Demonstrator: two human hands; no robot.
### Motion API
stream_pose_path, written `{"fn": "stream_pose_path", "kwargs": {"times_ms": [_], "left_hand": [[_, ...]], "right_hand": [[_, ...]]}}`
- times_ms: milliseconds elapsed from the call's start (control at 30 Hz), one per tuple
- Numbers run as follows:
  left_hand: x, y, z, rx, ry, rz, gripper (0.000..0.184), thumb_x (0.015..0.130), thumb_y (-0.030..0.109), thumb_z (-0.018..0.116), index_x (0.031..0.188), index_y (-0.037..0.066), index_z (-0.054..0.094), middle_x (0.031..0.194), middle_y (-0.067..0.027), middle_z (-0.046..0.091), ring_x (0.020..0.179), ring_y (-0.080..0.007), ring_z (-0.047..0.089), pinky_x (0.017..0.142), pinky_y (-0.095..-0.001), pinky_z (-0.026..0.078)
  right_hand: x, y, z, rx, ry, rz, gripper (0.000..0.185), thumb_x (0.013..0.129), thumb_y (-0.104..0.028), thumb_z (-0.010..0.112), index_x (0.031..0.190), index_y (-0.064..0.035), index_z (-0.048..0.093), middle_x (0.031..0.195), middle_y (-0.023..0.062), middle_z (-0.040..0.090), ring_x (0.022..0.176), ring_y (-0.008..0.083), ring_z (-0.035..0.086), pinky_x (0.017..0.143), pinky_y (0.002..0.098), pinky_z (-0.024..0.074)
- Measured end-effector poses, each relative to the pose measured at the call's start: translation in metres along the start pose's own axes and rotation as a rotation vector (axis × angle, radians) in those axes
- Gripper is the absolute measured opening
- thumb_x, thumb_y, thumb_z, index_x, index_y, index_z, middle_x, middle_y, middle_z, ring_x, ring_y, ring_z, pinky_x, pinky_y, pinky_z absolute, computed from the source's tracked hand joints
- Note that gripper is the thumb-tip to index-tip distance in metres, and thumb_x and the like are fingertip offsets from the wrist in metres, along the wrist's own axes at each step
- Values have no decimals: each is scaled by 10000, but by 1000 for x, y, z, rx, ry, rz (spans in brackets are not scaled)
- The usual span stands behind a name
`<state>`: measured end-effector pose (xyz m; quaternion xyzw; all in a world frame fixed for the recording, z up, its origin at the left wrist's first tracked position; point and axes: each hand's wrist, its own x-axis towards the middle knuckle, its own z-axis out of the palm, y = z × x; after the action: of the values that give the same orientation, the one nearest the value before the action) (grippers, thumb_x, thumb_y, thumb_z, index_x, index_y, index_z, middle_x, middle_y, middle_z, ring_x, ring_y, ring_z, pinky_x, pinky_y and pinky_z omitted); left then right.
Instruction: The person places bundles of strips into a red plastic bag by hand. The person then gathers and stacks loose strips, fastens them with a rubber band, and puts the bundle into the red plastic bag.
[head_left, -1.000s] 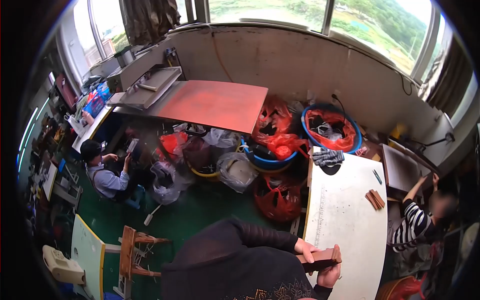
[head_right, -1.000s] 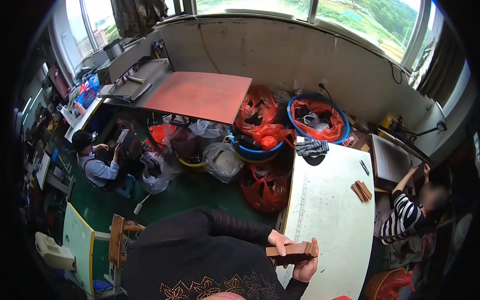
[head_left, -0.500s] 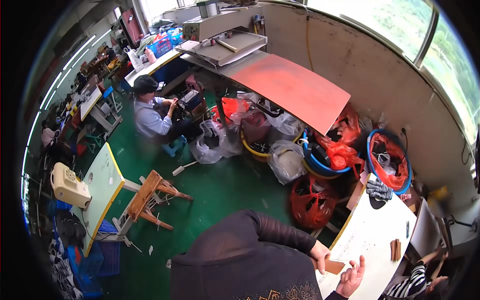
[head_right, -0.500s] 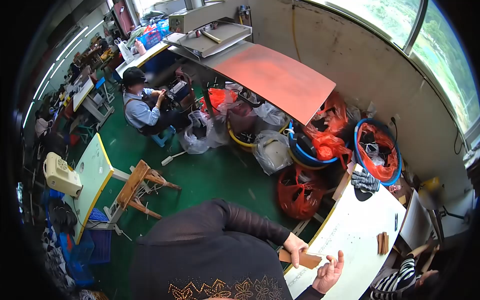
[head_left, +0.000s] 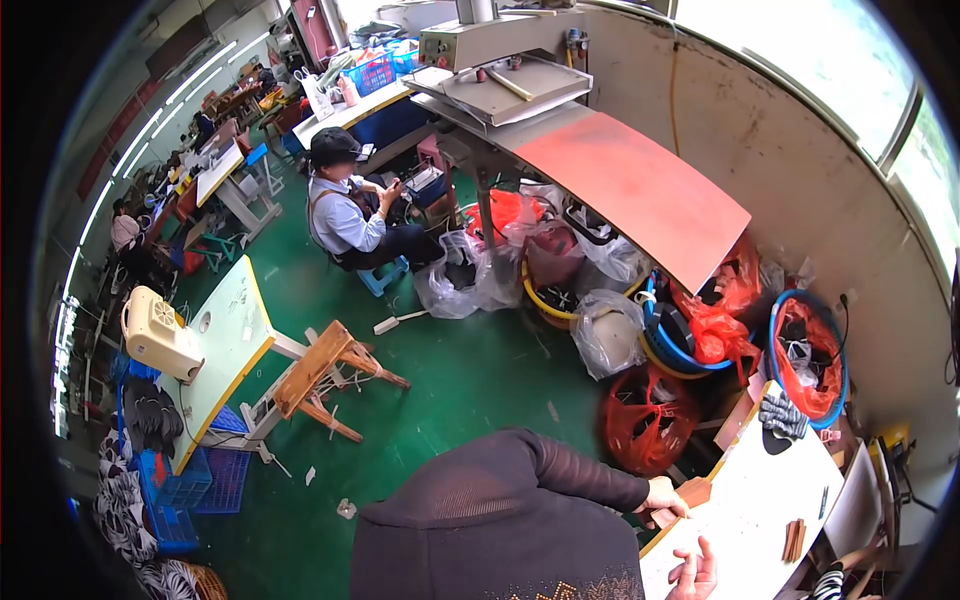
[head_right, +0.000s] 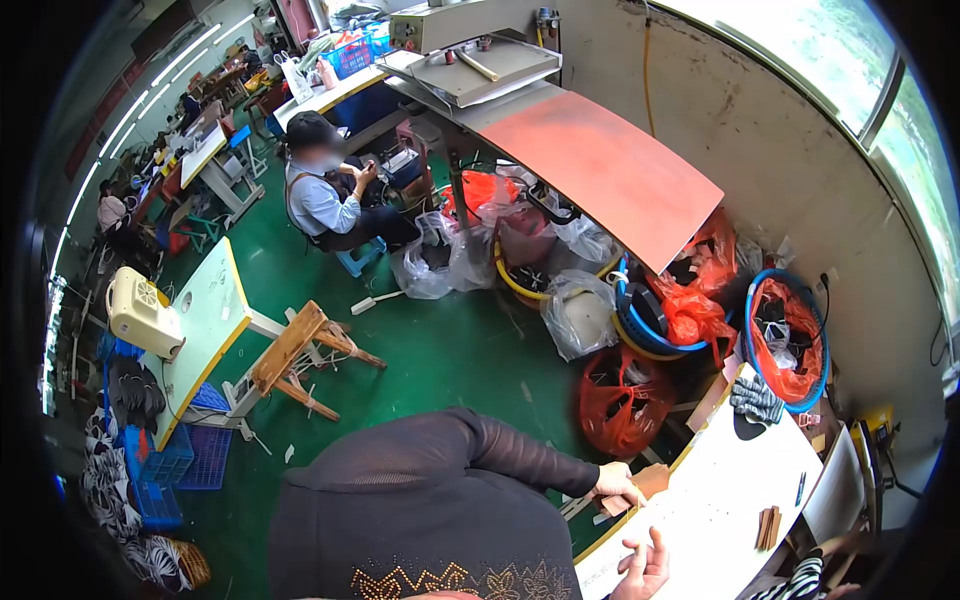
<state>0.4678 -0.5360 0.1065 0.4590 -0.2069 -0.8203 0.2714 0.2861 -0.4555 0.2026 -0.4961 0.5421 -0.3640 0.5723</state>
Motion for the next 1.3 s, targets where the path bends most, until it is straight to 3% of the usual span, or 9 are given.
{"fn": "stream_pose_path", "kwargs": {"times_ms": [100, 167, 300, 400, 433, 567, 1000, 1200, 1300], "left_hand": [[3, 2, -5, 17, -152, 225, 281, 647, 156, 792, 747, -7, 586, 665, -55, 574, 543, -117, 524, 466, -263, 463], [3, 18, -18, 531, -198, 214, 259, 633, 155, 801, 704, 18, 592, 616, -18, 546, 514, -103, 484, 466, -252, 453], [-5, 19, 7, 201, -452, 115, 353, 644, 58, 784, 888, -15, 539, 746, -74, 578, 595, -124, 564, 513, -220, 473], [-17, 2, 34, 219, -344, 58, 570, 650, 45, 787, 1098, -38, 445, 931, -147, 573, 757, -200, 609, 629, -264, 513], [-16, -2, 41, 256, -396, 23, 570, 650, 45, 787, 1098, -38, 445, 931, -147, 573, 757, -200, 609, 629, -264, 513], [-12, -13, 82, 664, -454, 332, 693, 607, 104, 809, 1161, -20, 411, 1000, -165, 556, 848, -237, 595, 753, -325, 496], [-42, -100, 171, 1654, -1076, 1412, 678, 574, 143, 737, 1185, 87, 451, 992, -107, 556, 856, -307, 563, 708, -370, 476], [-69, -148, 197, 1669, -1324, 1476, 676, 586, 146, 739, 1196, 94, 453, 1028, -111, 561, 876, -310, 571, 715, -374, 477], [-72, -171, 203, 1722, -1424, 1067, 727, 572, 167, 768, 1219, 82, 447, 1058, -117, 574, 905, -313, 582, 756, -377, 482]], "right_hand": [[7, 37, -30, 197, -94, 248, 372, 910, -72, 531, 1278, -35, 497, 974, 97, 658, 575, 74, 451, 544, 154, 381], [-9, 41, -30, 112, -183, 452, 244, 859, -61, 489, 1039, 70, 589, 836, 151, 656, 514, 156, 539, 481, 244, 454], [-43, 36, -35, 470, -341, 197, 152, 698, 39, 633, 845, 57, 666, 867, 193, 664, 463, 184, 549, 487, 242, 481], [-65, 65, -1, 1181, 49, -443, 610, 672, -38, 784, 1221, 36, 530, 1228, 237, 550, 957, 262, 638, 736, 240, 536], [-72, 59, 6, 1455, 42, -483, 822, 688, -184, 815, 1348, 33, 377, 1421, 223, 345, 1234, 267, 466, 958, 283, 472], [-77, 42, 10, 1380, 477, -536, 1006, 656, -273, 837, 1384, 82, 239, 1445, 214, 292, 1326, 261, 321, 1094, 341, 322], [-217, 69, -6, 347, 1022, -143, 901, 592, -250, 858, 1324, -17, 386, 1266, 176, 488, 1156, 262, 494, 934, 334, 425], [-275, 80, -7, -162, 1015, 71, 741, 596, -224, 837, 1211, -7, 484, 1184, 136, 546, 1037, 239, 553, 873, 337, 456], [-299, 86, -12, -388, 915, 291, 578, 637, -202, 796, 1113, -6, 532, 1086, 109, 587, 948, 236, 573, 842, 334, 463]]}}
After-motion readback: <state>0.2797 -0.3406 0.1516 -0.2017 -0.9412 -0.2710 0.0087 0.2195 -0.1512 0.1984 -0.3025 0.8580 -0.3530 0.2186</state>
